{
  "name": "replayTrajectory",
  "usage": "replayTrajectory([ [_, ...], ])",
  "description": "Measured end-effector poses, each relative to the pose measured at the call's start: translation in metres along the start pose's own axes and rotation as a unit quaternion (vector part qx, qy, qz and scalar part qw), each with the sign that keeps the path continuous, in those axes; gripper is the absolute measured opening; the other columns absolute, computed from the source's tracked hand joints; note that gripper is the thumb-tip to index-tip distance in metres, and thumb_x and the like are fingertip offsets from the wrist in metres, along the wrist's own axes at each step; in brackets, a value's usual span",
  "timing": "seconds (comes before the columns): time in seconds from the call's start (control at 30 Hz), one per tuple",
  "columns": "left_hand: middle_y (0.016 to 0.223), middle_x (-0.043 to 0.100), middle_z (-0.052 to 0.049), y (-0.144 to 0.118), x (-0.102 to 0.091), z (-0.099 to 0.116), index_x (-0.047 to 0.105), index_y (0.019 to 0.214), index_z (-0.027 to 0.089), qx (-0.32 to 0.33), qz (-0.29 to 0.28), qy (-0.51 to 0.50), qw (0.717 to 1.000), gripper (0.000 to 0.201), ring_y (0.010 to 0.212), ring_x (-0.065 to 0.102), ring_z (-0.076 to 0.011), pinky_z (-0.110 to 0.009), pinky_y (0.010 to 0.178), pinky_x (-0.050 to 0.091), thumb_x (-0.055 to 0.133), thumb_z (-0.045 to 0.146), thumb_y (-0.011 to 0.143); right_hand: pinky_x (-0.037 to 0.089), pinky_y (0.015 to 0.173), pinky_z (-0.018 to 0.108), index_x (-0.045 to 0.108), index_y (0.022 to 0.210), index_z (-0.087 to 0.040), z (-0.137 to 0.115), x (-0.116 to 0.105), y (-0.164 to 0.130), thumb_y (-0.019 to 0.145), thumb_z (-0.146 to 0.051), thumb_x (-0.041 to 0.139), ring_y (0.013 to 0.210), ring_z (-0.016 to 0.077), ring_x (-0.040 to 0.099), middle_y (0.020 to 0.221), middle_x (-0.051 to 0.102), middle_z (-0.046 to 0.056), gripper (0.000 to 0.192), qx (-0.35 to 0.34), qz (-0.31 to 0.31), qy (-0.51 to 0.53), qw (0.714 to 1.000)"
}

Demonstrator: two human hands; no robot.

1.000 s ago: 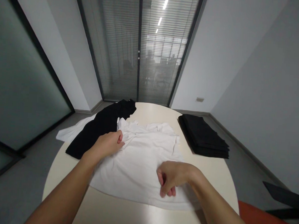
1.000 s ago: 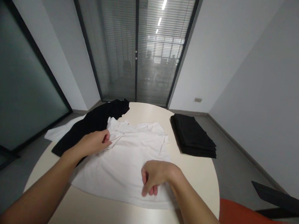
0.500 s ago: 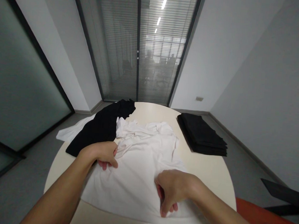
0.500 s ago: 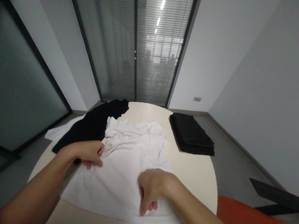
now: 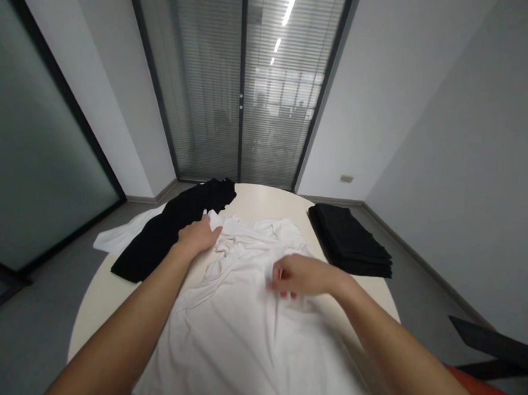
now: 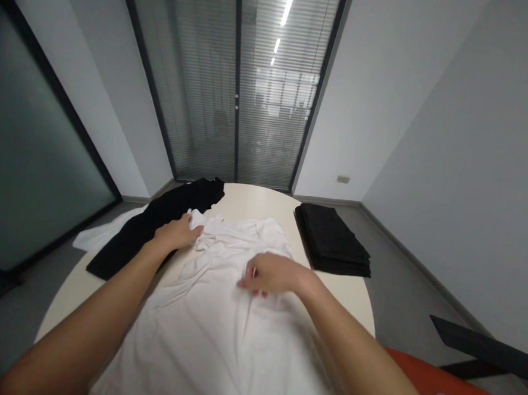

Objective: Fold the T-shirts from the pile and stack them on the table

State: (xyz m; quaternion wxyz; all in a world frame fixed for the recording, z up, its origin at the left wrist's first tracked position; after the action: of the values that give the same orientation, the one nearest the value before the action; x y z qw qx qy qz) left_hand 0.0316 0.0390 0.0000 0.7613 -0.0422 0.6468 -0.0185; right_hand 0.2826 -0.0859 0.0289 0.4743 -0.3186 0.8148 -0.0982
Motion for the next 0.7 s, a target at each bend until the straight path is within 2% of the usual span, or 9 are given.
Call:
replayTrajectory([
  [0.07, 0.127, 0.066, -0.02, 0.004, 0.009, 0.004, 0.042, 0.146, 0.02, 0.006, 0.012, -0.023, 1.0, 0.066, 0.114, 0.065, -0.04, -0.048, 0.089, 0.052, 0.046, 0.057, 0.092, 0.045, 0.065, 0.023, 0.073, 0.1, -0.019, 0.022, -0.036, 0.023, 0.092, -0.046, 0.06, 0.059, 0.0122, 0.064, 0.082, 0.076, 0.003, 0.031, 0.025, 0.146, -0.004, 0.989],
  [0.1, 0.126, 0.067, -0.019, 0.005, 0.013, 0.006, 0.04, 0.147, 0.022, 0.011, 0.027, -0.032, 0.999, 0.066, 0.113, 0.065, -0.039, -0.047, 0.087, 0.052, 0.051, 0.053, 0.091, 0.045, 0.066, 0.023, 0.072, 0.102, -0.018, 0.035, -0.051, 0.034, 0.093, -0.042, 0.058, 0.063, 0.0139, 0.066, 0.082, 0.076, 0.004, 0.029, 0.064, 0.221, -0.018, 0.973],
  [0.17, 0.124, 0.068, -0.017, 0.005, 0.022, 0.011, 0.041, 0.147, 0.022, 0.027, 0.073, -0.046, 0.996, 0.063, 0.11, 0.067, -0.0355, -0.043, 0.086, 0.053, 0.057, 0.041, 0.089, 0.046, 0.073, 0.025, 0.072, 0.105, -0.018, 0.059, -0.069, 0.052, 0.093, -0.037, 0.059, 0.082, 0.0191, 0.07, 0.093, 0.076, 0.009, 0.027, 0.149, 0.32, -0.048, 0.934],
  [0.27, 0.129, 0.065, -0.011, 0.002, 0.032, 0.018, 0.05, 0.141, 0.023, 0.074, 0.135, -0.057, 0.986, 0.05, 0.114, 0.064, -0.0284, -0.037, 0.092, 0.052, 0.054, 0.025, 0.091, 0.048, 0.083, 0.03, 0.068, 0.119, -0.016, 0.083, -0.072, 0.074, 0.087, -0.043, 0.064, 0.106, 0.0267, 0.068, 0.114, 0.073, 0.015, 0.042, 0.228, 0.342, -0.06, 0.909],
  [0.33, 0.133, 0.063, -0.007, 0.0, 0.037, 0.021, 0.054, 0.138, 0.026, 0.1, 0.148, -0.058, 0.982, 0.046, 0.12, 0.059, -0.0251, -0.034, 0.097, 0.049, 0.053, 0.021, 0.092, 0.049, 0.087, 0.034, 0.064, 0.125, -0.015, 0.091, -0.066, 0.084, 0.082, -0.053, 0.068, 0.114, 0.0304, 0.065, 0.121, 0.07, 0.017, 0.057, 0.249, 0.336, -0.058, 0.906],
  [0.4, 0.132, 0.064, -0.006, -0.001, 0.038, 0.021, 0.057, 0.135, 0.026, 0.111, 0.163, -0.06, 0.979, 0.044, 0.122, 0.056, -0.0248, -0.033, 0.097, 0.05, 0.053, 0.02, 0.092, 0.049, 0.089, 0.037, 0.062, 0.128, -0.017, 0.095, -0.06, 0.092, 0.079, -0.057, 0.07, 0.117, 0.032, 0.063, 0.125, 0.068, 0.017, 0.064, 0.248, 0.334, -0.058, 0.908],
  [0.53, 0.124, 0.066, -0.008, 0.002, 0.036, 0.013, 0.061, 0.13, 0.026, 0.08, 0.197, -0.085, 0.973, 0.039, 0.117, 0.059, -0.028, -0.036, 0.088, 0.055, 0.056, 0.021, 0.091, 0.049, 0.089, 0.036, 0.065, 0.123, -0.02, 0.106, -0.052, 0.1, 0.086, -0.05, 0.063, 0.113, 0.0298, 0.065, 0.121, 0.07, 0.015, 0.048, 0.242, 0.362, -0.029, 0.899],
  [0.63, 0.128, 0.065, -0.007, 0.011, 0.038, 0.005, 0.062, 0.13, 0.027, 0.047, 0.225, -0.165, 0.959, 0.039, 0.113, 0.063, -0.0283, -0.039, 0.091, 0.055, 0.057, 0.022, 0.092, 0.051, 0.086, 0.035, 0.063, 0.121, -0.018, 0.121, -0.054, 0.099, 0.094, -0.047, 0.051, 0.105, 0.0288, 0.068, 0.111, 0.073, 0.015, 0.041, 0.246, 0.441, 0.046, 0.862],
  [0.7, 0.133, 0.062, -0.009, 0.02, 0.042, 0.002, 0.057, 0.136, 0.025, 0.045, 0.248, -0.243, 0.937, 0.044, 0.115, 0.063, -0.0276, -0.04, 0.097, 0.053, 0.058, 0.024, 0.092, 0.051, 0.088, 0.034, 0.056, 0.13, -0.017, 0.127, -0.057, 0.097, 0.097, -0.042, 0.045, 0.104, 0.0272, 0.069, 0.113, 0.073, 0.015, 0.043, 0.208, 0.508, 0.094, 0.831],
])
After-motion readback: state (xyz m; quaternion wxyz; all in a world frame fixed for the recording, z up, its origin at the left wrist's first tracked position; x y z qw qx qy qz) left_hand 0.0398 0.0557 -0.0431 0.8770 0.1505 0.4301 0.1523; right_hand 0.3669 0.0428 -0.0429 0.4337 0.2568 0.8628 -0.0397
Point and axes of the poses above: each hand's wrist, its own y-axis towards the middle knuckle, its own x-axis out of the palm, z = x × y, the point moved 4 cm from there along y, towards the middle knuckle
